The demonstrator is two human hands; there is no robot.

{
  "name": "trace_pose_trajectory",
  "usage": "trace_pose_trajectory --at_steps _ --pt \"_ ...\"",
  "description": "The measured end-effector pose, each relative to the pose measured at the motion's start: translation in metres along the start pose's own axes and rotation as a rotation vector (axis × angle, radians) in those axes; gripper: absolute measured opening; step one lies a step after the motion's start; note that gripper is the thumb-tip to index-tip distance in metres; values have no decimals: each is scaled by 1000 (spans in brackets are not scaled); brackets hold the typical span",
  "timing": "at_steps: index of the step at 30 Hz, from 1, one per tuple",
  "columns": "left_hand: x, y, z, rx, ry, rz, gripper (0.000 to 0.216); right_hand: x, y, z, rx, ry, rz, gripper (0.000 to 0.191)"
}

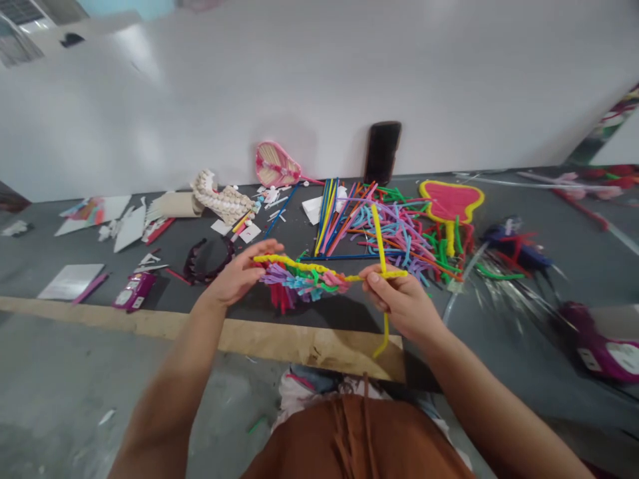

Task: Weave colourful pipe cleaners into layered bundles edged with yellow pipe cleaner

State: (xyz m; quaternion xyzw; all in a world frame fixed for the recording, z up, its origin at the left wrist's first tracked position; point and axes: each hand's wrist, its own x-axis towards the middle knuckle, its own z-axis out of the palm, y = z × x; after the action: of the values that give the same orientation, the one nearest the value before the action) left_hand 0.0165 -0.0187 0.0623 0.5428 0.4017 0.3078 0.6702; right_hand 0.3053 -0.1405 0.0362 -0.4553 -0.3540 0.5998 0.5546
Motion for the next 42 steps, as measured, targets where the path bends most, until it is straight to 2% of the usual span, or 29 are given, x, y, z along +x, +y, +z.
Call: trace_pose_trajectory --at_steps 2,4,6,8,11,14,17,21,24,28,30,33,37,39,42 --pt "3 20 9 193 93 173 66 4 -8 -2 -102 -5 -55 33" --pt "3 39 27 486 141 286 54 6 -18 -1 -217 -4 -129 32" --pt "0 54 53 850 89 375 43 6 -28 4 -326 -13 -211 31" --pt "-4 62 80 1103 -28 433 35 4 -35 9 -402 -36 -271 31" --pt "-6 66 106 1280 -100 462 32 1 -38 12 -445 -58 -308 31" --pt "0 67 112 1375 -140 495 24 -1 -38 11 -449 -57 -335 31" --pt "9 72 111 1411 -251 468 19 -2 -38 7 -431 -47 -334 29" --pt "18 80 115 1422 -389 336 20 -1 -39 2 -396 -11 -251 33" --pt "21 82 114 1375 -401 287 21 -1 -40 -4 -333 39 -273 38" --pt "19 77 105 1236 -373 336 23 -9 -37 -21 -203 256 -376 28" --pt "15 72 101 1175 -340 366 23 -19 -33 -32 -213 282 -343 25" --pt "10 63 99 1129 -212 411 21 -40 -25 -41 -325 144 -178 24" --pt "5 55 102 1039 -82 397 19 -59 -16 -33 -498 -94 -40 22" --pt "5 52 103 1017 -71 386 18 -59 -13 -24 -569 -134 -24 21" --pt "5 49 103 993 -35 435 17 -51 -9 -11 -609 -112 -11 23"
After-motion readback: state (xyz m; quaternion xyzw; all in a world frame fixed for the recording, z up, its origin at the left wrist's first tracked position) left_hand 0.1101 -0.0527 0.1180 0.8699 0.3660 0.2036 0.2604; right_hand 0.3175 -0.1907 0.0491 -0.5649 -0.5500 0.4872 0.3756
